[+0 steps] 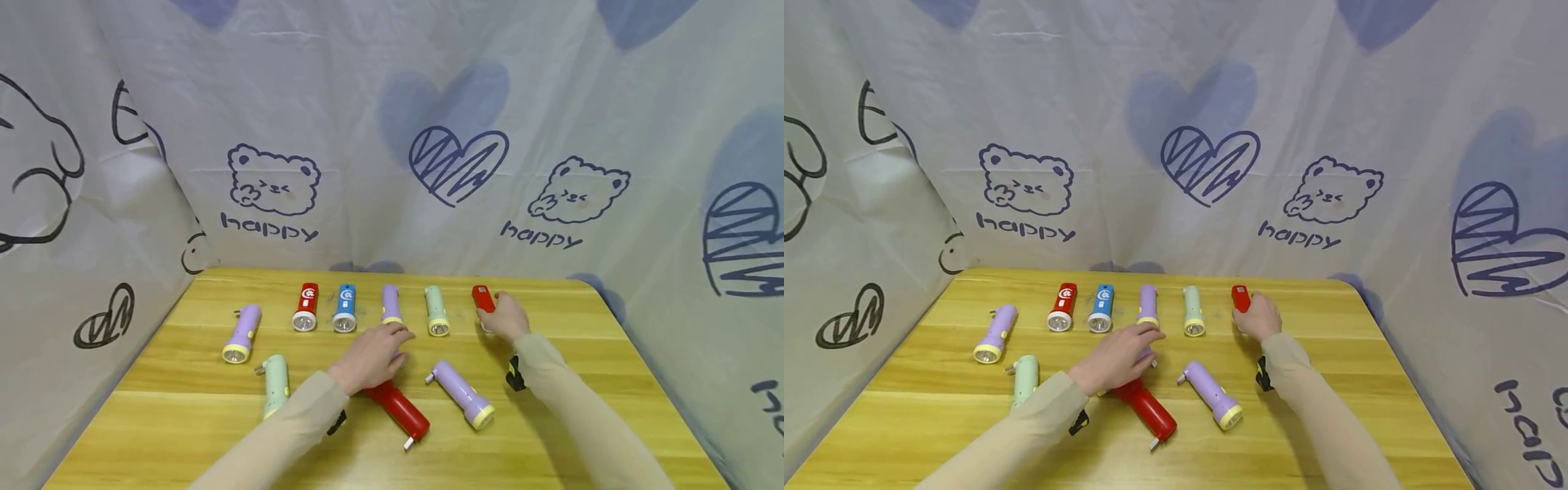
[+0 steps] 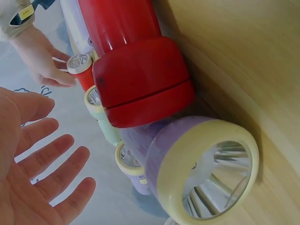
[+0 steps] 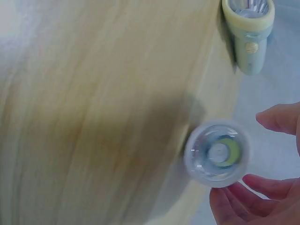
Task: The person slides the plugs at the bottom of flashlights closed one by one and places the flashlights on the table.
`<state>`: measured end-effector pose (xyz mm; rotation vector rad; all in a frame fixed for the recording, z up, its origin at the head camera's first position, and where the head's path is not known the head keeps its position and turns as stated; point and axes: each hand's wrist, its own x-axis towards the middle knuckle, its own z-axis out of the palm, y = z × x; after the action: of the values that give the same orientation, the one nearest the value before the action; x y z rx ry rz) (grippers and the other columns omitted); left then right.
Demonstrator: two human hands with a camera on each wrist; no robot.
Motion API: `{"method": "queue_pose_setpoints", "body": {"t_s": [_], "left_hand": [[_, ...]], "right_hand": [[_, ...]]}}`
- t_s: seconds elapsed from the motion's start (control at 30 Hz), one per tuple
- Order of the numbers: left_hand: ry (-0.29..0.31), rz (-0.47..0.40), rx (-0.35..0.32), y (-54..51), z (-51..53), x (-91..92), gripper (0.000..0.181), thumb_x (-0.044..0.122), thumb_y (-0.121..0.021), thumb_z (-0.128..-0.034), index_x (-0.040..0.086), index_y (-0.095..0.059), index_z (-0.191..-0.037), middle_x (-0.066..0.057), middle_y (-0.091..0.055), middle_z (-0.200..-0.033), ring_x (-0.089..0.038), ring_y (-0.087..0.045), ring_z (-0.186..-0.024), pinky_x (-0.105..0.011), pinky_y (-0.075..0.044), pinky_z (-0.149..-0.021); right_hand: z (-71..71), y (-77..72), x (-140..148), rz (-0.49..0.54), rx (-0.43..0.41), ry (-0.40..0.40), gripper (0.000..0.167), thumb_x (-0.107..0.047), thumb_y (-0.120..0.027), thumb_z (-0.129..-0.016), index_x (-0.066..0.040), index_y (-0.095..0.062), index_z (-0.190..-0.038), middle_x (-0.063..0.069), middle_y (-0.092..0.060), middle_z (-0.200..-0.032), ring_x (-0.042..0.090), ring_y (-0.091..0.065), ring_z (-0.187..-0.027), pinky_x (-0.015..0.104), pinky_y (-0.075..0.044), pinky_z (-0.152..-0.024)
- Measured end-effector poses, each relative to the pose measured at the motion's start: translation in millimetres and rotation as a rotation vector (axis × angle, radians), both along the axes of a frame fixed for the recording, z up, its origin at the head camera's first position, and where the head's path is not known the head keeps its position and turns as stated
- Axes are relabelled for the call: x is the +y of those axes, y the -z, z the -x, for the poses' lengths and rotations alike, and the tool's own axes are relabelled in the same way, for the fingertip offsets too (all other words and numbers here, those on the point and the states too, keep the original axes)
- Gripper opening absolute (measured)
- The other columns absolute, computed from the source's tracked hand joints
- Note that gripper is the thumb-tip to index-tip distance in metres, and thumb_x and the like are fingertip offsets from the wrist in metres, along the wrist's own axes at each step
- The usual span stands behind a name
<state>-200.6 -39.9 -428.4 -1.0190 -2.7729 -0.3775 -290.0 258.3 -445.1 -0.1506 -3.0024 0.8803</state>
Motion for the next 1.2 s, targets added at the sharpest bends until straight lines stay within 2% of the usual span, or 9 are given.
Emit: {"method": "queue_pose_setpoints", "body": {"t_s": [0.2, 0.4, 0.57, 0.77, 1.0, 1.2], "left_hand": [[-0.011, -0.002, 0.002, -0.2, 2.0, -3.6, 0.038, 0.025, -0.063, -0.0995, 0.009, -0.063, -0.134, -0.009, -0.066, -0.132, -0.025, -0.068, -0.112, -0.04, -0.057, -0.097], [0.002, -0.002, 0.034, -5.4, 1.5, -3.8, 0.039, 0.026, -0.062, -0.1, 0.009, -0.062, -0.135, -0.01, -0.064, -0.134, -0.026, -0.066, -0.117, -0.042, -0.056, -0.1], [0.015, -0.011, 0.071, -10.4, -1.2, -4.1, 0.039, 0.026, -0.063, -0.0997, 0.008, -0.063, -0.134, -0.01, -0.065, -0.133, -0.027, -0.065, -0.118, -0.043, -0.056, -0.1], [0.029, -0.024, 0.068, -11.3, -4.5, -6.9, 0.04, 0.028, -0.063, -0.1001, 0.008, -0.063, -0.134, -0.011, -0.065, -0.133, -0.028, -0.066, -0.116, -0.043, -0.056, -0.099], [0.012, -0.001, 0.044, -12.7, -6.8, -10.3, 0.04, 0.03, -0.062, -0.1004, 0.011, -0.062, -0.136, -0.01, -0.063, -0.136, -0.028, -0.064, -0.12, -0.044, -0.054, -0.103], [0.012, 0.024, 0.028, -13.9, -9.1, -6.7, 0.04, 0.03, -0.061, -0.101, 0.012, -0.061, -0.137, -0.009, -0.062, -0.138, -0.029, -0.062, -0.124, -0.045, -0.052, -0.106]], "right_hand": [[-7.3, -9.8, -5, -0.023, 0.113, -0.035, 0.063, -0.029, -0.062, -0.095, 0.009, -0.045, -0.142, 0.032, -0.053, -0.14, 0.047, -0.053, -0.126, 0.059, -0.044, -0.11], [-24.6, -26.3, -16, -0.015, 0.182, -0.081, 0.059, -0.027, -0.063, -0.096, 0.006, -0.046, -0.143, 0.028, -0.054, -0.141, 0.045, -0.053, -0.126, 0.059, -0.044, -0.109], [-43.7, -41.2, -27, -0.01, 0.276, -0.169, 0.057, -0.024, -0.067, -0.093, 0.007, -0.051, -0.137, 0.028, -0.061, -0.129, 0.043, -0.059, -0.115, 0.057, -0.049, -0.101], [-63.5, -45.8, -36, -0.052, 0.37, -0.289, 0.053, -0.021, -0.072, -0.091, 0.008, -0.056, -0.132, 0.027, -0.065, -0.124, 0.043, -0.063, -0.113, 0.056, -0.051, -0.099], [-81.8, -48.0, -44, -0.052, 0.362, -0.358, 0.054, -0.02, -0.074, -0.089, 0.005, -0.055, -0.133, 0.023, -0.067, -0.121, 0.038, -0.066, -0.104, 0.051, -0.057, -0.089], [-99.6, -38.3, -41, -0.071, 0.308, -0.379, 0.056, -0.024, -0.075, -0.09, 0.003, -0.055, -0.135, 0.022, -0.066, -0.123, 0.036, -0.066, -0.105, 0.049, -0.058, -0.089]]}}
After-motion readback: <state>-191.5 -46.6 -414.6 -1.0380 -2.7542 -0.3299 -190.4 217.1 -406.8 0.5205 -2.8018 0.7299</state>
